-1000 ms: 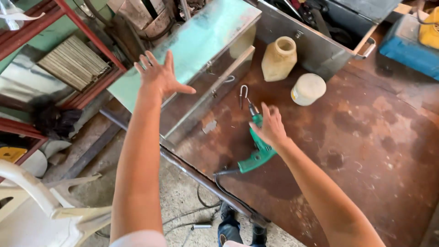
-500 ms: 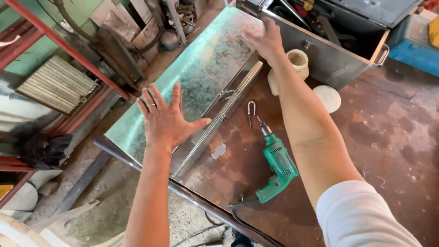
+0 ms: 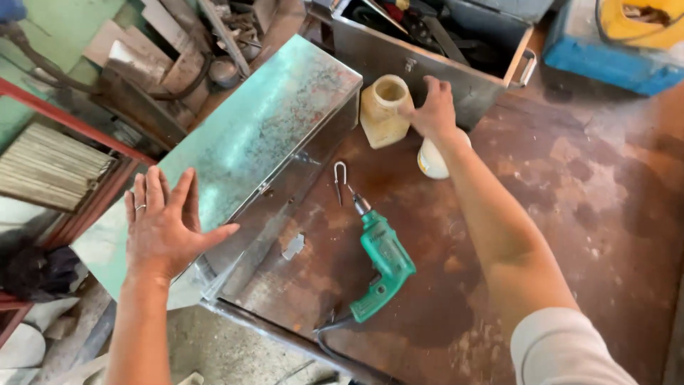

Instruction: Preparing a power drill and drilling a hole into a small metal component at a workbench.

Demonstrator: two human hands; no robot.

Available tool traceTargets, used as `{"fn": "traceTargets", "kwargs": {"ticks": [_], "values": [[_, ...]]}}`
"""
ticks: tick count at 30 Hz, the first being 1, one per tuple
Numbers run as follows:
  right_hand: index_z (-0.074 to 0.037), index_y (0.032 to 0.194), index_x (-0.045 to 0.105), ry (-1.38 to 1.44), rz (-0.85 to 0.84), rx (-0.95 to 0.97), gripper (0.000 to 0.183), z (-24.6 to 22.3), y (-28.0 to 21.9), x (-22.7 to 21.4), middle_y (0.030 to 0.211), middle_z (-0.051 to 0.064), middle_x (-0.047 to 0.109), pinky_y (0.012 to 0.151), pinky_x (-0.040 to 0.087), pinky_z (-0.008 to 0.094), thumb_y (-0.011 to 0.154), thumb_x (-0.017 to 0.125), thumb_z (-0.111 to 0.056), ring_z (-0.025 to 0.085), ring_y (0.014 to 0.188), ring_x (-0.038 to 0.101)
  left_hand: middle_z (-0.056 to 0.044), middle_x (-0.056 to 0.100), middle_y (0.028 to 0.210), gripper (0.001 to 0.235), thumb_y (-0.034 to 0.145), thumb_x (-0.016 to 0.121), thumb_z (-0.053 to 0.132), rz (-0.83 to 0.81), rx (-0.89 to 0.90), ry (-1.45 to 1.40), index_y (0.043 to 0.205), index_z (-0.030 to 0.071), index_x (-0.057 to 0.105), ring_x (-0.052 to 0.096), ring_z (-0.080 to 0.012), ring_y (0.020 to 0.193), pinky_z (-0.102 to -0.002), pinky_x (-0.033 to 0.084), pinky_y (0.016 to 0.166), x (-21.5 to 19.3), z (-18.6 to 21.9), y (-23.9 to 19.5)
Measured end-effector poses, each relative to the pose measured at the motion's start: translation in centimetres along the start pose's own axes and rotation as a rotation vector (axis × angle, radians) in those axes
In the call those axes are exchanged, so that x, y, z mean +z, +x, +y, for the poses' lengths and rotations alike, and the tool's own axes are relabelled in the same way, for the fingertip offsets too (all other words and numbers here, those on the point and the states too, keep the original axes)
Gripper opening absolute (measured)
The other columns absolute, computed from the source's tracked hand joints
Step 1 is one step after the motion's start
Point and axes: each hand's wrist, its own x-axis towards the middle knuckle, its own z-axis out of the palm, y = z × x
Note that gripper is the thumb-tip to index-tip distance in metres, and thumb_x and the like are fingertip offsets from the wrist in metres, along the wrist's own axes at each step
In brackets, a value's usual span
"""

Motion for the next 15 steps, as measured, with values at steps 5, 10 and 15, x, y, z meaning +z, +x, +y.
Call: {"fn": "traceTargets", "kwargs": {"ticks": [5,10,15], "values": [[-0.022,0.13,0.069,-0.153,-0.27,0.004,0.075,0.8,0.5,5.8,0.157,0.021,0.034,0.104,0.044,0.048,0.065,0.089,-0.053,0.043,0.137,0.041,-0.016,0.041,0.129,0.125,0.063,0.038,0.099,0.032,0.139,0.223,0.151,0.012,0.055,0.039,-0.0338,0.123,-0.048,0.033,0.109,0.3,0.2,0.9],[-0.008,0.097,0.078,0.061,0.067,-0.236,0.037,-3.4,-2.8,1.9,0.134,0.032,0.045,0.09,0.052,0.048,0.067,0.087,-0.027,0.049,0.103,0.055,-0.016,0.05,0.13,0.11,0.062,0.069,0.076,0.168,0.167,0.247,0.144,0.003,0.066,0.052,-0.0342,0.117,-0.046,0.043,0.103,-0.7,0.9,0.2],[0.0,0.111,0.062,1.171,-0.084,0.26,0.04,-4.5,-6.0,-0.9,0.104,0.014,0.065,0.078,0.053,0.032,0.072,0.068,-0.001,0.023,0.091,0.061,-0.005,0.04,0.086,0.054,0.076,0.074,0.037,0.19,0.235,-0.131,0.112,0.002,0.056,0.04,-0.0209,0.075,-0.034,0.034,0.069,4.0,-3.8,0.1]]}}
